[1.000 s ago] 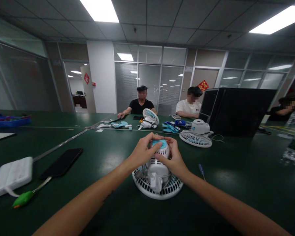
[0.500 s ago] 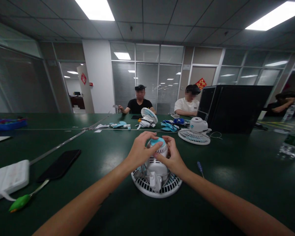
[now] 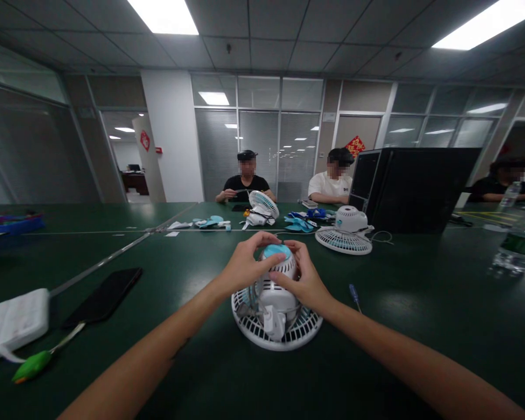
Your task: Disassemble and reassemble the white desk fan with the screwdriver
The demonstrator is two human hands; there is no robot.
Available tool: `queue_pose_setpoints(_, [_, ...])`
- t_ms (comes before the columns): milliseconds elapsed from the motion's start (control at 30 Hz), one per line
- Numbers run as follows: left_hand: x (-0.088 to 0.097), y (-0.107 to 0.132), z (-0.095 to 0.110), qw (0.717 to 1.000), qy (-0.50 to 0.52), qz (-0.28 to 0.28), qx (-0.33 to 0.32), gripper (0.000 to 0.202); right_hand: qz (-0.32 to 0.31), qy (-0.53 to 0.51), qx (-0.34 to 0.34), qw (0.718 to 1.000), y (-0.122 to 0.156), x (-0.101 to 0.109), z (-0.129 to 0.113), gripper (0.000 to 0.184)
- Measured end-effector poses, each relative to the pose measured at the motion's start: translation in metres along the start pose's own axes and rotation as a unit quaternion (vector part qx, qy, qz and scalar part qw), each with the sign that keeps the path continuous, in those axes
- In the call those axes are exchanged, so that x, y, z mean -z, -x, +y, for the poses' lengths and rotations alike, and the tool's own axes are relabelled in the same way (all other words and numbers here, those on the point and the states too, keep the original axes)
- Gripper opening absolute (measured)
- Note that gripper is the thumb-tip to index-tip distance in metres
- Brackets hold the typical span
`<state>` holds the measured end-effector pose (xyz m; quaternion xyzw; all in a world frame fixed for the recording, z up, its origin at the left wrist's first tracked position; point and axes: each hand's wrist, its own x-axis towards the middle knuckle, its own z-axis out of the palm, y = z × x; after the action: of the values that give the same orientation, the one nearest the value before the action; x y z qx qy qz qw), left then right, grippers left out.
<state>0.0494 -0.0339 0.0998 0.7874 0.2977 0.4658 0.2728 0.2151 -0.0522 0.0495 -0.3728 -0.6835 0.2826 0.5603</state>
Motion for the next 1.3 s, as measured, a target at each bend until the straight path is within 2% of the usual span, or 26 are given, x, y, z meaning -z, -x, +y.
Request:
queue_pose_setpoints(167, [0.007, 0.000, 0.003, 0.998, -0.004, -0.056, -0.001, 0.027, -0.007, -0.007, -0.001, 1.000, -0.001, 0.001, -0.001, 0.067])
queue_pose_setpoints(233, [0.009, -0.001, 0.004, 0.998, -0.013, -0.062, -0.008, 0.025, -0.011, -0.011, -0.005, 1.000, -0.001, 0.001, -0.001, 0.068])
queue_pose_setpoints(400, [0.004, -0.001, 0.005, 0.996, -0.086, 0.025, -0.030, 0.019, -0.020, -0.022, -0.017, 0.999, -0.001, 0.001, -0.001, 0.070])
queue_pose_setpoints(567, [0.001, 0.001, 0.009, 0.992, -0.116, 0.039, -0.027, 0.022, -0.021, -0.019, -0.014, 1.000, -0.001, 0.001, -0.002, 0.068])
queue_pose_setpoints(767, [0.006, 0.001, 0.013, 0.994, -0.105, 0.004, -0.016, 0.025, -0.010, -0.019, -0.009, 1.000, -0.002, 0.001, -0.002, 0.069])
queue_pose_setpoints(1033, [0.014, -0.002, -0.007, 0.996, -0.002, -0.089, 0.000, 0.041, -0.016, -0.037, -0.032, 0.999, -0.003, 0.002, -0.005, 0.069])
queue_pose_setpoints(1100, [0.011, -0.001, -0.008, 0.998, -0.001, -0.070, -0.007, 0.037, -0.020, -0.037, -0.032, 0.999, -0.003, 0.003, -0.006, 0.068])
queue_pose_setpoints(1233, [0.001, 0.000, -0.001, 0.997, -0.064, 0.032, -0.018, 0.026, -0.022, -0.020, -0.021, 0.999, -0.002, 0.004, -0.004, 0.068])
queue_pose_setpoints(1300, [0.000, 0.000, 0.005, 0.994, -0.097, 0.050, -0.012, 0.025, -0.021, -0.010, -0.017, 1.000, -0.002, 0.004, -0.004, 0.067])
